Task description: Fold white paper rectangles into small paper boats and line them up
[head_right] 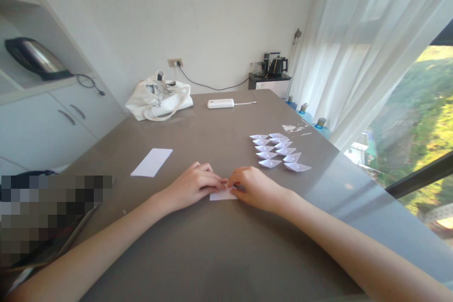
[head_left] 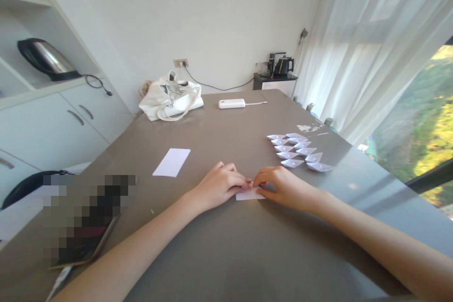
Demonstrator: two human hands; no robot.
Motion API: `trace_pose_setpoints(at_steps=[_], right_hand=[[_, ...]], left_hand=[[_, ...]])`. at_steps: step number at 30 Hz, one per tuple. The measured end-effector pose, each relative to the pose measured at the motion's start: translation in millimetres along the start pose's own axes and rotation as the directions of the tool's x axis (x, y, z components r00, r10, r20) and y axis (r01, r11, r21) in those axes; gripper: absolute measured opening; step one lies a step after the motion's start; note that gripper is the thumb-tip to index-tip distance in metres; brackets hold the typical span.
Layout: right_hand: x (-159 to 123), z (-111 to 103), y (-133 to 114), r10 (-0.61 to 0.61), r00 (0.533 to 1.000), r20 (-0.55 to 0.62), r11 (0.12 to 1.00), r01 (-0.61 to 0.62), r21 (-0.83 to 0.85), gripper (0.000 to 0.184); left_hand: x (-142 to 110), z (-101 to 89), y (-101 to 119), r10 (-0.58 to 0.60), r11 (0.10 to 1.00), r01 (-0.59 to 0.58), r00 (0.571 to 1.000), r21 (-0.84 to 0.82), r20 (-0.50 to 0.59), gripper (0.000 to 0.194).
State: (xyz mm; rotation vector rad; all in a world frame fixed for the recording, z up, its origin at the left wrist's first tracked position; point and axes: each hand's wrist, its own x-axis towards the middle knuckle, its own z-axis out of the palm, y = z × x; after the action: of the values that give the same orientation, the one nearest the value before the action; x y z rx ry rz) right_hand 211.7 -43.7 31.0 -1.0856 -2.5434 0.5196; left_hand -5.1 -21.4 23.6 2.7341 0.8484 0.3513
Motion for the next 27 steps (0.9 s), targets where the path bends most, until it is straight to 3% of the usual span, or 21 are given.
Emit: trace_pose_setpoints(at_steps=[9,17,27], right_hand=[[0.0,-0.3,2.7,-0.027,0.999,0.019,1.0,0.028,-0.012,0.015],[-1.6,-0.8,3.2,-0.04,0.999,0.03,0.989,0.044,-0.144,0.019],[-7.2,-14.5,-22.7,0.06,0.988,0.145,0.872,0.019,-0.489,0.019]], left_hand=[[1.3,0.9,-1.6,0.032,0.999,-0.033,0.999,0.017,0.012,0.024],[0.1,-0.4,1.9,0.064,0.995,-0.062,0.998,0.082,-0.018,0.026],[1.8,-0.5,9.6,0.074,0.949,-0.074,0.997,0.308,0.01,0.021]])
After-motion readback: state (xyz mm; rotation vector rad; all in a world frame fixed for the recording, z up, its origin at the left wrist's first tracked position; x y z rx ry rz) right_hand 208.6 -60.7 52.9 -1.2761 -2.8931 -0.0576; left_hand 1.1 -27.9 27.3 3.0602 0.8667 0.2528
